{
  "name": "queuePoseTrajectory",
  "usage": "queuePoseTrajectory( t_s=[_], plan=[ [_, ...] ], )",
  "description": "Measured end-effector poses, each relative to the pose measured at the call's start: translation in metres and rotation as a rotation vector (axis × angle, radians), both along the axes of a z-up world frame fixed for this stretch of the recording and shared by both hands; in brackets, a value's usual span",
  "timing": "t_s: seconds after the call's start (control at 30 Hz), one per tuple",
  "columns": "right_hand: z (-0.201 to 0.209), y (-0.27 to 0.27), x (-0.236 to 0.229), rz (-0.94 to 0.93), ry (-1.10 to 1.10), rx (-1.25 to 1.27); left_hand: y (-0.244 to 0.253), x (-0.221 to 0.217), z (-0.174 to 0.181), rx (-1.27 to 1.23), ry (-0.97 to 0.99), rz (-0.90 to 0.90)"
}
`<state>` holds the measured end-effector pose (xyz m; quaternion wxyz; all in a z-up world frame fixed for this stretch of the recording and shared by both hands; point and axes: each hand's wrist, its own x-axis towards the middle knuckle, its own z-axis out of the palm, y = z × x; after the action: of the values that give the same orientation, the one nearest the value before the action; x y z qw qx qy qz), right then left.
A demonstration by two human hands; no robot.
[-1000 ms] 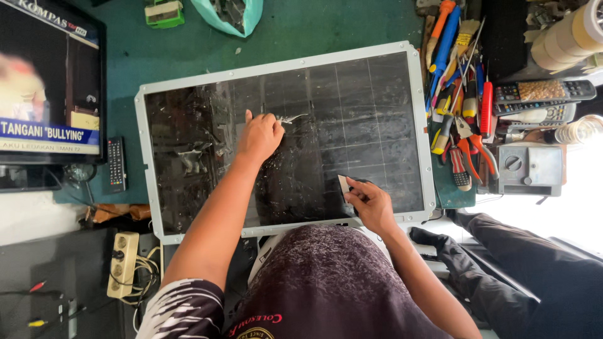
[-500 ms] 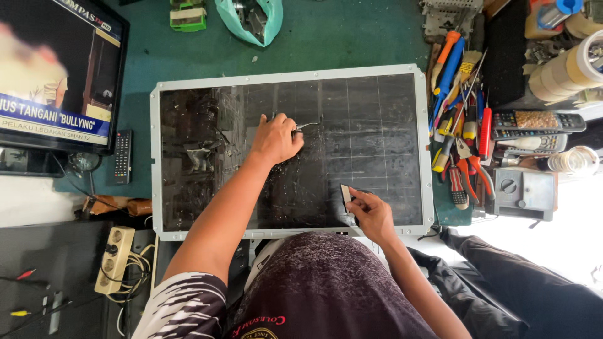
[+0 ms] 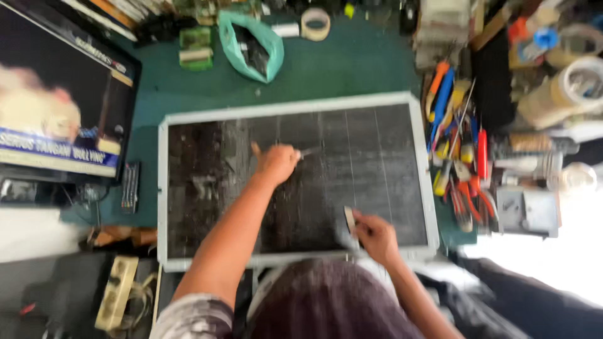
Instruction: The person uses a small scraper tool to remove a layer of black residue from the surface of a solar panel. They systematically scrape across the panel, lifting off the material and occasionally wiping the surface with their hand.
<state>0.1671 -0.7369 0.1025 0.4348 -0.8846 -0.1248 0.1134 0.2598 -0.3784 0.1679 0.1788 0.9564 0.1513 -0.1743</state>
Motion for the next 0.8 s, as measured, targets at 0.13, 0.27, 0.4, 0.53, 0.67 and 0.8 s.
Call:
queuePoseTrajectory(
  t_s=[0.13,0.27,0.4,0.53,0.67,0.8],
  plan=[
    [0.043,0.015,0.013,0.004,0.051,0.007,0.017,0.006,-0.047,0.081,-0.302,-0.081],
    [0.022,0.012,0.011,-0.106,0.160,0.066,0.024,0.005,-0.089,0.072,-0.414,-0.041],
    [0.014,0.010,0.005,-0.104,0.145,0.121,0.033,-0.006,-0.122,0.114,-0.616,-0.082],
    [0.017,0.010,0.006,-0.097,0.157,0.121,0.038,-0.011,-0.113,0.070,-0.677,-0.050],
    [0.023,0.012,0.007,-0.114,0.189,0.136,0.045,-0.014,-0.113,0.056,-0.819,-0.058],
    [0.027,0.012,0.007,-0.126,0.195,0.151,0.054,-0.018,-0.121,0.067,-0.893,-0.075]
  ],
)
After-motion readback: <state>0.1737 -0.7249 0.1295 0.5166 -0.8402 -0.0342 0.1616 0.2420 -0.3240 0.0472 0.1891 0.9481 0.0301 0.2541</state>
